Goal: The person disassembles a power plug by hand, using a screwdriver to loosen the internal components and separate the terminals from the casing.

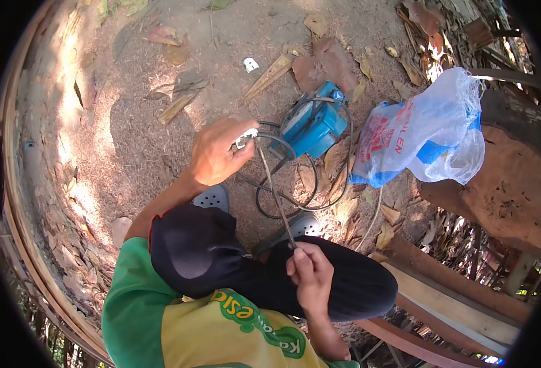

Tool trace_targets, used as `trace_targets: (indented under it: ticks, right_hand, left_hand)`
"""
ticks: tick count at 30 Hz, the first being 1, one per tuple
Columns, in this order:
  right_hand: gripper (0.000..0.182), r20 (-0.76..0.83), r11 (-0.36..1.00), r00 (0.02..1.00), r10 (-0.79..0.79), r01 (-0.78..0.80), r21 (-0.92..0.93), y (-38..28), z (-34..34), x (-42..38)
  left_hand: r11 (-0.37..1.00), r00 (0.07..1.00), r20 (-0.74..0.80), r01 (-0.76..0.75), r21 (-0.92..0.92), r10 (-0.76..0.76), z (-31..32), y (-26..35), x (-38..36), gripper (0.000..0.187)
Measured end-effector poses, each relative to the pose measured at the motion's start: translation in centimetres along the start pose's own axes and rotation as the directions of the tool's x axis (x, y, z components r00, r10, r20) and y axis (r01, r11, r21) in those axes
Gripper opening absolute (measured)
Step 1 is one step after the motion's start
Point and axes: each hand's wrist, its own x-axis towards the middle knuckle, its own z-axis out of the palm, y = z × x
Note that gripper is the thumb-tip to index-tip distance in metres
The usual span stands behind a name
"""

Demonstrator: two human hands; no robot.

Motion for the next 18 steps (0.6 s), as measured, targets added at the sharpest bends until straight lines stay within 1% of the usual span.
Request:
trace_targets:
  ticks: [1,2,5,6,8,9,10,13,16,18]
  right_hand:
    - [0.026,0.159,0.861,0.937,0.310,-0.347,0.371,-0.7,-0.2,0.0]
    - [0.028,0.358,0.683,0.866,0.350,-0.498,0.534,-0.1,-1.1,0.6]
    - [0.023,0.218,0.827,0.927,0.304,-0.371,0.423,-0.9,-0.4,0.5]
    - [0.021,0.183,0.876,0.957,0.226,-0.282,0.392,-0.5,-0.7,0.4]
    - [0.021,0.065,0.967,0.995,0.073,-0.087,0.239,-0.3,-0.6,-0.2]
    - [0.021,0.014,0.989,1.000,-0.011,0.009,0.150,-0.2,-0.6,-0.6]
    - [0.023,-0.022,0.994,0.999,-0.023,0.026,0.109,-0.1,-0.7,-0.9]
    - [0.026,-0.115,0.982,0.983,-0.140,0.123,-0.143,0.0,-0.8,-2.1]
    - [0.029,-0.123,0.946,0.966,-0.226,0.187,-0.267,0.7,-1.1,-2.4]
    - [0.028,-0.131,0.927,0.957,-0.260,0.210,-0.310,0.9,-0.7,-2.3]
  left_hand:
    - [1.000,1.000,-0.006,0.011,-0.013,-0.011,0.0,-0.1,0.0,0.033]
    - [0.999,1.000,-0.011,0.021,-0.026,-0.022,0.0,-0.1,-0.1,0.033]
    - [0.996,0.998,-0.005,0.067,-0.058,-0.068,-0.2,0.0,-0.1,0.032]
    - [0.994,0.997,0.000,0.083,-0.067,-0.084,-0.3,0.1,0.0,0.032]
    - [0.995,0.997,0.011,0.078,-0.058,-0.078,-0.5,0.5,0.0,0.031]
    - [0.995,0.997,0.018,0.076,-0.056,-0.075,-0.5,0.6,0.1,0.031]
    - [0.993,0.996,0.015,0.083,-0.079,-0.083,-0.3,0.5,0.1,0.030]
    - [0.982,0.992,0.019,0.129,-0.135,-0.128,-0.1,0.0,0.0,0.028]
    - [0.960,0.976,0.069,0.215,-0.180,-0.206,-0.3,0.1,0.0,0.027]
    - [0.938,0.960,0.123,0.275,-0.210,-0.254,-0.6,0.3,0.3,0.026]
